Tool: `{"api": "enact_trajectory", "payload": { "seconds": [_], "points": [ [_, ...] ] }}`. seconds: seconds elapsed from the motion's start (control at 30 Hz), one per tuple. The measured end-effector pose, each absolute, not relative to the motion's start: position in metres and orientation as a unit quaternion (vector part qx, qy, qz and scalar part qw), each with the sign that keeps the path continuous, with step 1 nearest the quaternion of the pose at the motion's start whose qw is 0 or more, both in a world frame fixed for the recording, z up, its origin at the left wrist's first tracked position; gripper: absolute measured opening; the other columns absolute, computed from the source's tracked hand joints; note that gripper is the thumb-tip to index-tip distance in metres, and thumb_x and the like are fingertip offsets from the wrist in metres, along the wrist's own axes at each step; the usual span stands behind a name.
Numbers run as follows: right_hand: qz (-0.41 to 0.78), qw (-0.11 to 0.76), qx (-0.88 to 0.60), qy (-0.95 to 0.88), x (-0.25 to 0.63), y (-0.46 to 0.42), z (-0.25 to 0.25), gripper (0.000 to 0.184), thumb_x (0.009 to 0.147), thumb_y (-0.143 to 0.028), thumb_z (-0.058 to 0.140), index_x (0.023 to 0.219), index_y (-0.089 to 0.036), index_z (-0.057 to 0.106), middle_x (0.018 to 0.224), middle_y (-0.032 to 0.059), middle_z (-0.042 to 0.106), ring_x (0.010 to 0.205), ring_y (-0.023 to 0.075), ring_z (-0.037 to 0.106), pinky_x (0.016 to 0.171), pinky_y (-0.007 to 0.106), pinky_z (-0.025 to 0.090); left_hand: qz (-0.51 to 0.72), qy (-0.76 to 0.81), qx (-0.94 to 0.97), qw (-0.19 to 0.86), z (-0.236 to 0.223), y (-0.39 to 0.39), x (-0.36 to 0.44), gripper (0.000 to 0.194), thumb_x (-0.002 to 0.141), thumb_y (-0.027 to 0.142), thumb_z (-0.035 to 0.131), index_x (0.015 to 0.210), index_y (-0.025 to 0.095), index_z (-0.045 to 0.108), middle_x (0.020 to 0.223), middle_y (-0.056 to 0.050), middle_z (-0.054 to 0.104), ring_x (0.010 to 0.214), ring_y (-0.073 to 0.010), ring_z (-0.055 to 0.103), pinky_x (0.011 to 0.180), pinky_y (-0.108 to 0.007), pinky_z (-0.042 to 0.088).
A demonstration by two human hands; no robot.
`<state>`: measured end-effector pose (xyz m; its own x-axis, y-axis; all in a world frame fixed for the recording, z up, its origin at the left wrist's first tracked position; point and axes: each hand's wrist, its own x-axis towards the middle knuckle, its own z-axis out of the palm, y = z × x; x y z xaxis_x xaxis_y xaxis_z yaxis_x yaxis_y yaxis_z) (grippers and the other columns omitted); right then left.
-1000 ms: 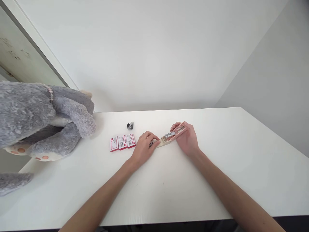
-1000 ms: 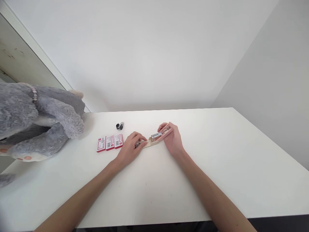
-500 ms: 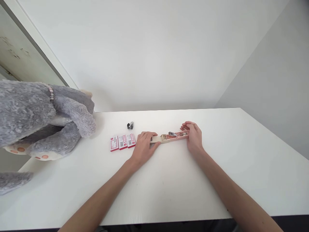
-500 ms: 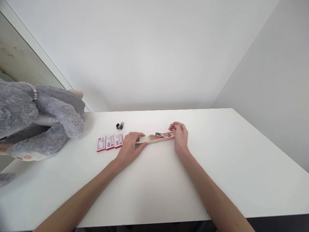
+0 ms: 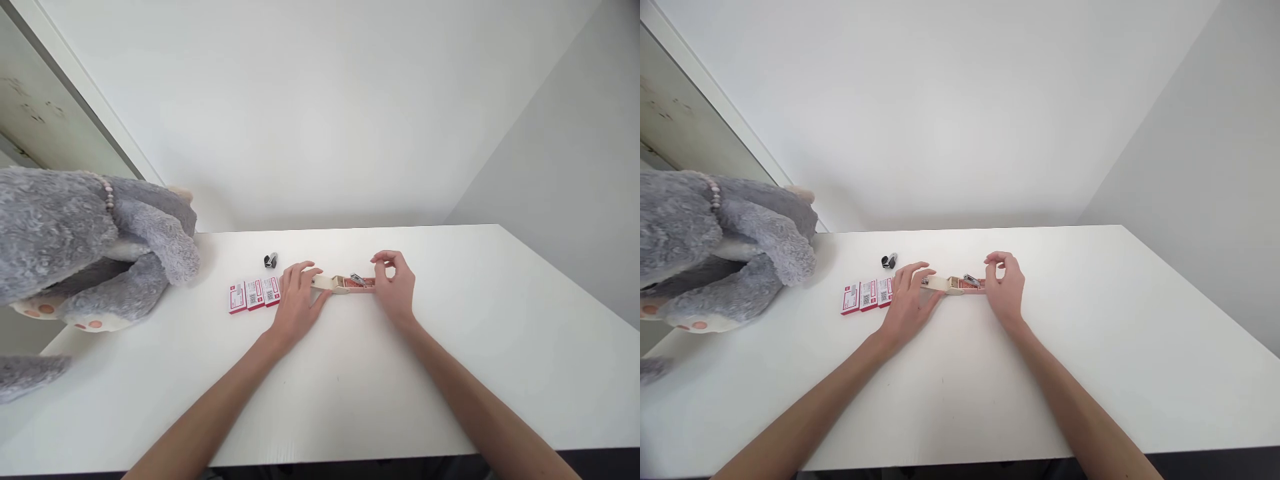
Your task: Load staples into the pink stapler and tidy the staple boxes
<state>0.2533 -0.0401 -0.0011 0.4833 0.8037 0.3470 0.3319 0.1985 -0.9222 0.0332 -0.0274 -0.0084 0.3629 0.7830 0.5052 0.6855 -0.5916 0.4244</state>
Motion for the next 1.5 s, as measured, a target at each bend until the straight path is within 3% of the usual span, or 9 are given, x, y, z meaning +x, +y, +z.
{"api": "enact_trajectory", "payload": {
  "seconds": [0.13, 0.33, 0.5, 0.73, 0.87, 1.03, 1.13, 1.33, 1.5],
  "points": [
    [0.131, 0.585, -0.552, -0.579, 0.239, -0.053, 0.000, 0.013, 0.094, -0.024, 0.050, 0.090, -0.027, 0.062, 0.092, 0.0075, 0.068, 0.082, 0.0237, 0.060, 0.067, 0.037, 0.045, 0.388, 0.468, 0.794, 0.032, -0.007, -0.029, 0.034, 0.052, 0.105, 0.044, 0.053, 0.149, 0.024, 0.033, 0.158, -0.019, 0.038, 0.149, -0.0326, 0.034, 0.121, -0.057, 0.031],
    [0.190, 0.486, -0.456, -0.721, 0.218, -0.062, -0.012, 0.017, 0.089, -0.018, 0.053, 0.077, -0.027, 0.061, 0.078, 0.0043, 0.066, 0.064, 0.0191, 0.053, 0.062, 0.036, 0.040, 0.385, 0.505, 0.772, 0.036, -0.004, -0.034, 0.036, 0.061, 0.108, 0.041, 0.041, 0.160, 0.025, 0.014, 0.173, -0.022, 0.008, 0.163, -0.0342, 0.013, 0.127, -0.072, 0.008],
    [0.234, 0.444, -0.416, -0.758, 0.212, -0.062, -0.014, 0.017, 0.087, -0.015, 0.052, 0.078, -0.028, 0.060, 0.076, 0.0017, 0.065, 0.060, 0.0169, 0.050, 0.056, 0.032, 0.033, 0.362, 0.532, 0.762, 0.069, -0.006, -0.039, 0.041, 0.068, 0.108, 0.044, 0.043, 0.164, 0.029, 0.007, 0.176, -0.018, -0.005, 0.165, -0.0374, 0.000, 0.122, -0.080, 0.006],
    [0.225, 0.450, -0.423, -0.754, 0.212, -0.058, -0.020, 0.019, 0.089, -0.016, 0.052, 0.077, -0.026, 0.060, 0.074, 0.0010, 0.064, 0.060, 0.0164, 0.050, 0.059, 0.032, 0.035, 0.358, 0.520, 0.772, 0.077, -0.006, -0.046, 0.044, 0.072, 0.108, 0.044, 0.043, 0.167, 0.034, 0.002, 0.177, -0.014, -0.011, 0.165, -0.0364, -0.002, 0.121, -0.080, 0.014],
    [0.222, 0.449, -0.420, -0.757, 0.212, -0.059, -0.019, 0.019, 0.090, -0.015, 0.051, 0.077, -0.026, 0.059, 0.074, 0.0007, 0.063, 0.059, 0.0161, 0.049, 0.059, 0.032, 0.035, 0.370, 0.499, 0.783, 0.028, -0.005, -0.043, 0.043, 0.071, 0.107, 0.041, 0.045, 0.166, 0.030, 0.007, 0.177, -0.018, -0.005, 0.165, -0.0354, 0.003, 0.125, -0.075, 0.011],
    [0.237, 0.448, -0.418, -0.754, 0.212, -0.060, -0.014, 0.017, 0.088, -0.014, 0.053, 0.077, -0.026, 0.059, 0.076, 0.0012, 0.064, 0.058, 0.0157, 0.047, 0.058, 0.032, 0.033, 0.361, 0.532, 0.766, 0.010, -0.007, -0.036, 0.038, 0.068, 0.107, 0.041, 0.045, 0.164, 0.028, 0.012, 0.177, -0.020, 0.000, 0.164, -0.0389, 0.005, 0.121, -0.080, 0.010],
    [0.239, 0.442, -0.423, -0.754, 0.212, -0.060, -0.013, 0.018, 0.088, -0.015, 0.052, 0.077, -0.027, 0.060, 0.077, 0.0016, 0.064, 0.058, 0.0159, 0.046, 0.058, 0.032, 0.034, 0.352, 0.548, 0.758, 0.013, -0.007, -0.036, 0.036, 0.064, 0.106, 0.043, 0.045, 0.163, 0.028, 0.019, 0.177, -0.019, 0.001, 0.164, -0.0406, 0.004, 0.119, -0.079, 0.019],
    [0.211, 0.450, -0.414, -0.763, 0.211, -0.060, -0.014, 0.021, 0.090, -0.013, 0.049, 0.077, -0.026, 0.058, 0.073, 0.0003, 0.060, 0.056, 0.0147, 0.043, 0.057, 0.031, 0.033, 0.322, 0.532, 0.782, -0.047, -0.011, -0.038, 0.036, 0.059, 0.106, 0.042, 0.044, 0.160, 0.025, 0.027, 0.176, -0.021, 0.009, 0.162, -0.0397, 0.014, 0.112, -0.066, 0.037],
    [0.198, 0.453, -0.414, -0.765, 0.211, -0.059, -0.016, 0.020, 0.090, -0.013, 0.050, 0.076, -0.025, 0.058, 0.072, -0.0004, 0.060, 0.056, 0.0131, 0.042, 0.056, 0.029, 0.033, 0.261, 0.554, 0.783, -0.106, -0.015, -0.038, 0.035, 0.061, 0.104, 0.046, 0.048, 0.157, 0.019, 0.036, 0.175, -0.023, 0.013, 0.153, -0.0433, 0.032, 0.099, -0.057, 0.046]
  ]
}}
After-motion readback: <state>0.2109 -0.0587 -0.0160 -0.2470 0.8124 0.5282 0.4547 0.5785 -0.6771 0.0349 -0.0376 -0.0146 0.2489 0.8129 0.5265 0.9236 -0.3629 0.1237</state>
